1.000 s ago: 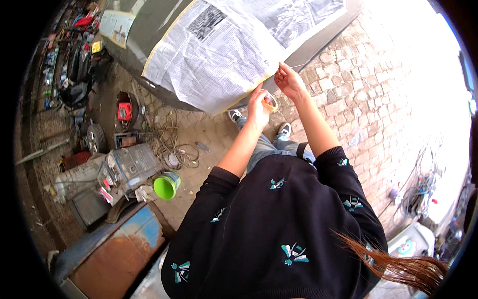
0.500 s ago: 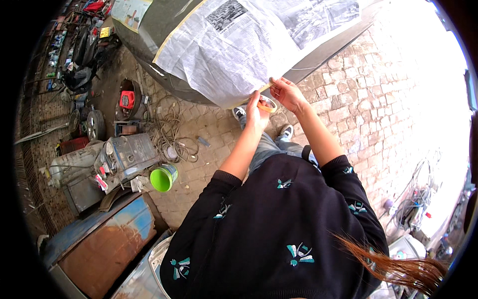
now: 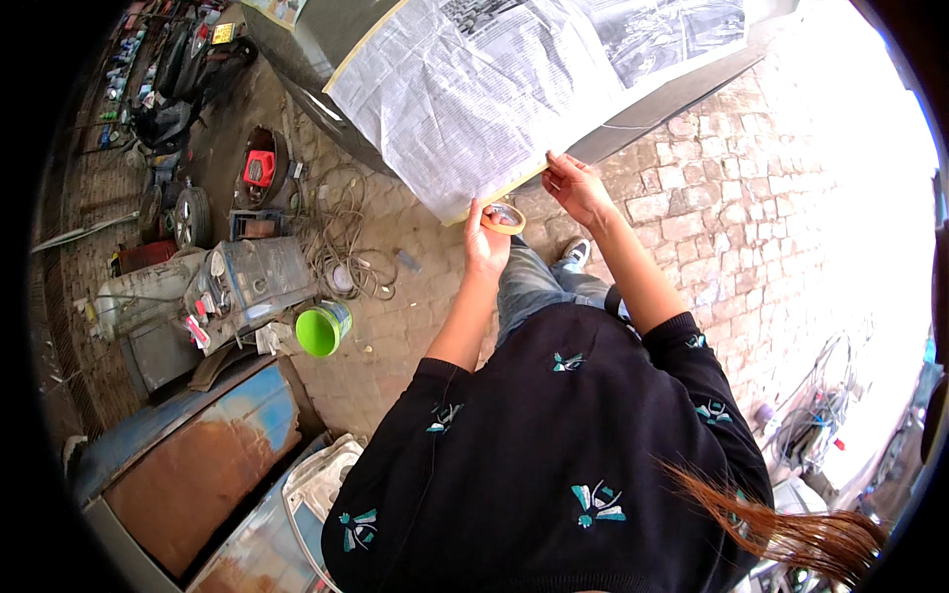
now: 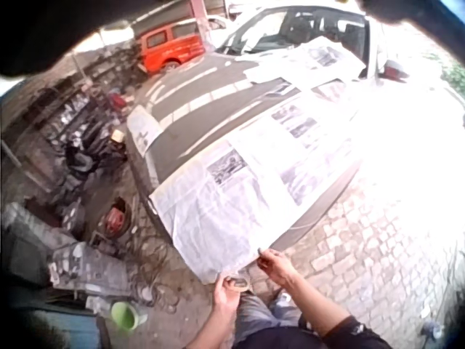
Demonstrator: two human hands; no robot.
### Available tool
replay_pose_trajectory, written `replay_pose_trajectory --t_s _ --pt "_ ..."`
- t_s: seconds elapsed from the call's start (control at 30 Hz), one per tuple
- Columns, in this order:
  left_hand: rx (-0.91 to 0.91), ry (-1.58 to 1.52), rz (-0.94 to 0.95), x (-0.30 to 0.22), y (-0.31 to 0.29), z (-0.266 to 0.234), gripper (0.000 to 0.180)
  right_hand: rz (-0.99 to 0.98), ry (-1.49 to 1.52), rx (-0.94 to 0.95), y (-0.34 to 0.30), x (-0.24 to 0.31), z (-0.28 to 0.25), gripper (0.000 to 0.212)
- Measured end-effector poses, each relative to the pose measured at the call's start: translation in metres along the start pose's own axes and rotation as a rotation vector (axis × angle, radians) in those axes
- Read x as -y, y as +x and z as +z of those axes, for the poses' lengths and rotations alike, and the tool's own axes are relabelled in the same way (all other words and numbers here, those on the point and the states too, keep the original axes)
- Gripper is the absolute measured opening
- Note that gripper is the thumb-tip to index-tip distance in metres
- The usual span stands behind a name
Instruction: The person applies masking tape to secure newspaper sheets on the hood of a car. They smooth the tape along the edges of the paper to ensure it adheres to the vehicle's surface, preparing the area for painting or bodywork.
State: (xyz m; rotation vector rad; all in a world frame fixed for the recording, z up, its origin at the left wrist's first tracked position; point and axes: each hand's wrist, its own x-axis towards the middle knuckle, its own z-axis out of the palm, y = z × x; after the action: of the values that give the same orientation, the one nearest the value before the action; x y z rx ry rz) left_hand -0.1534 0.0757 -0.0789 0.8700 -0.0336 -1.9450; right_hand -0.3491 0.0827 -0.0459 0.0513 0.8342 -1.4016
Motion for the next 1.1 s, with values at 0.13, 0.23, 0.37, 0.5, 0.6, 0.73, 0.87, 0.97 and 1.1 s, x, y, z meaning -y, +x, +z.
replay_pose_trajectory --t_s 0.13,0.23,0.37,0.5,0.6,0.73,0.87,0.97,1.1 --pt "-0.062 0.049 0.074 -0.022 -0.01 -0.017 0.021 -0.025 -0.023 0.048 0.006 -0.006 -0.005 0.011" --pt "-0.091 0.055 0.123 -0.033 -0.022 -0.022 0.021 -0.03 0.005 0.0 0.0 -0.009 0.001 0.013" --pt "-0.113 0.077 0.116 -0.049 -0.038 -0.03 0.019 -0.032 0.076 -0.029 -0.005 -0.014 0.007 0.014" --pt "-0.098 0.174 0.053 -0.075 -0.044 -0.051 0.016 -0.087 0.116 -0.124 -0.007 -0.023 0.022 0.015" --pt "-0.049 0.303 0.033 -0.092 -0.049 -0.051 0.011 -0.121 0.147 -0.166 -0.007 -0.03 0.026 0.016" --pt "0.032 0.41 0.034 -0.105 -0.051 -0.046 0.008 -0.152 0.153 -0.161 -0.009 -0.04 0.026 0.014" --pt "0.058 0.456 0.0 -0.113 -0.054 -0.039 0.008 -0.169 0.166 -0.182 -0.012 -0.053 0.033 0.013" --pt "0.112 0.547 -0.039 -0.124 -0.046 -0.05 0.007 -0.158 0.143 -0.188 -0.015 -0.064 0.045 0.012" --pt "0.176 0.637 -0.109 -0.135 -0.036 -0.06 0.008 -0.16 0.094 -0.159 -0.016 -0.082 0.053 0.011"
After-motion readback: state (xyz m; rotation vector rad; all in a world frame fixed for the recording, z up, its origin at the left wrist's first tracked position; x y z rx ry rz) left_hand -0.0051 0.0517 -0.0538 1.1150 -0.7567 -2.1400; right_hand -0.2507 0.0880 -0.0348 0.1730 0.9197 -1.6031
